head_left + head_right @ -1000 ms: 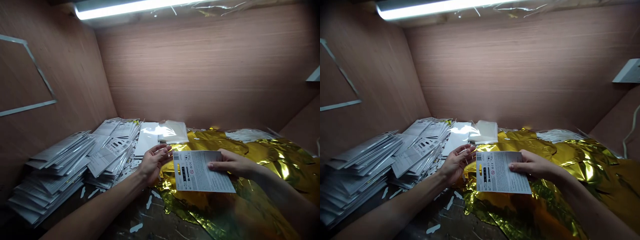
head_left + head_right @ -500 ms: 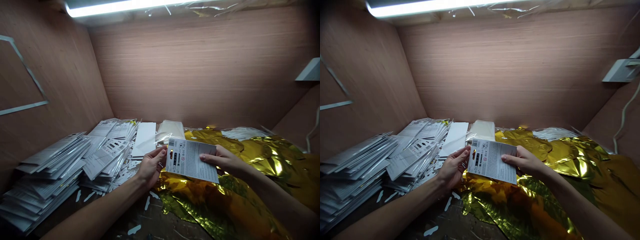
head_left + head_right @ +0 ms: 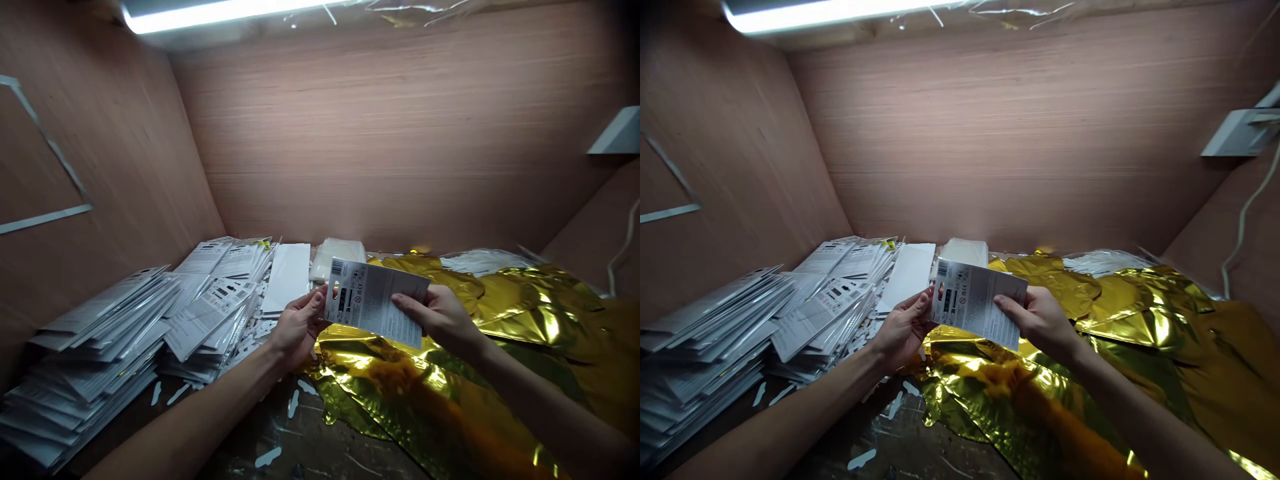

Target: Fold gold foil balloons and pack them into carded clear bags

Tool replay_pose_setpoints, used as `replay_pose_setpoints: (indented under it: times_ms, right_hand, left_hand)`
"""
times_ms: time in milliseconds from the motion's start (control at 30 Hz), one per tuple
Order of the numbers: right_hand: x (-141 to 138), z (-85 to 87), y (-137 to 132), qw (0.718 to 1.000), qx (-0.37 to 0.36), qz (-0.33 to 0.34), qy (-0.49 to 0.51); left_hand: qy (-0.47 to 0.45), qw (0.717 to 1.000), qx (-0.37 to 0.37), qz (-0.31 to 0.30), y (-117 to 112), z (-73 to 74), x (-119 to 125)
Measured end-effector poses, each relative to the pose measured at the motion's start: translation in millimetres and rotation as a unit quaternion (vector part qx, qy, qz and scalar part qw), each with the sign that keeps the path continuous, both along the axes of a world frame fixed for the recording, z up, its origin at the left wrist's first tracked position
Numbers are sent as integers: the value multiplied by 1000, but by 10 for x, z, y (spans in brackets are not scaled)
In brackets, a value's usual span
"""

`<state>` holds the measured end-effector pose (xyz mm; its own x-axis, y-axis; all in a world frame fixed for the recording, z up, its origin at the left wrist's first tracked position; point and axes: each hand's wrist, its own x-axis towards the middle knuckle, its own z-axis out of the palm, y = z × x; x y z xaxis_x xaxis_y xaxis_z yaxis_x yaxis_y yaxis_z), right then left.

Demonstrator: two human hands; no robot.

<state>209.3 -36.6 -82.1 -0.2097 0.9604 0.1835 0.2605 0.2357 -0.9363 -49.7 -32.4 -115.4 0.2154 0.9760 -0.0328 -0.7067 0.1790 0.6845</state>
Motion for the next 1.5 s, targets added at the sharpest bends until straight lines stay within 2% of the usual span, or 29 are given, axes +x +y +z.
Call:
replay_pose_setpoints:
  times_ms: [167,267,400,533,733,900,967,1133,1300,1400,1500]
  right_hand:
    - [28,22,9,998,53,-29,6]
    - [-9,-23,7,997,64,-39,8]
    - [-178,-195,-26,996,26,-29,82]
    - [-343,-303,-61,992,-15,33,118]
    - [-334,-216,-67,996,27,41,81]
    - [-208,-170,-57,998,13,69,5]
    - [-211,-160,-60,998,21,60,-7]
    - [-326,-150,-88,997,42,61,24]
    - [-258,-45,-92,994,-5,83,75]
    - [-228,10,-110,994,8,40,97]
    - [-321,-17,-171,995,29,5,94]
  left_hand:
    - [13,1000,8,-21,26,7,-32]
    - [18,999,16,-26,24,-15,-42]
    - [43,998,37,-33,21,-44,-38]
    - [57,997,50,-21,30,-66,-35]
    - [61,997,42,-29,28,-74,-27]
    - [43,998,3,36,41,-4,-52]
    - [47,998,3,37,14,0,-25]
    - [65,997,1,34,-92,-45,90]
    - [62,997,8,47,-36,-4,18]
    - [60,996,3,63,-3,12,-34]
    - [68,996,-16,62,-85,-20,30]
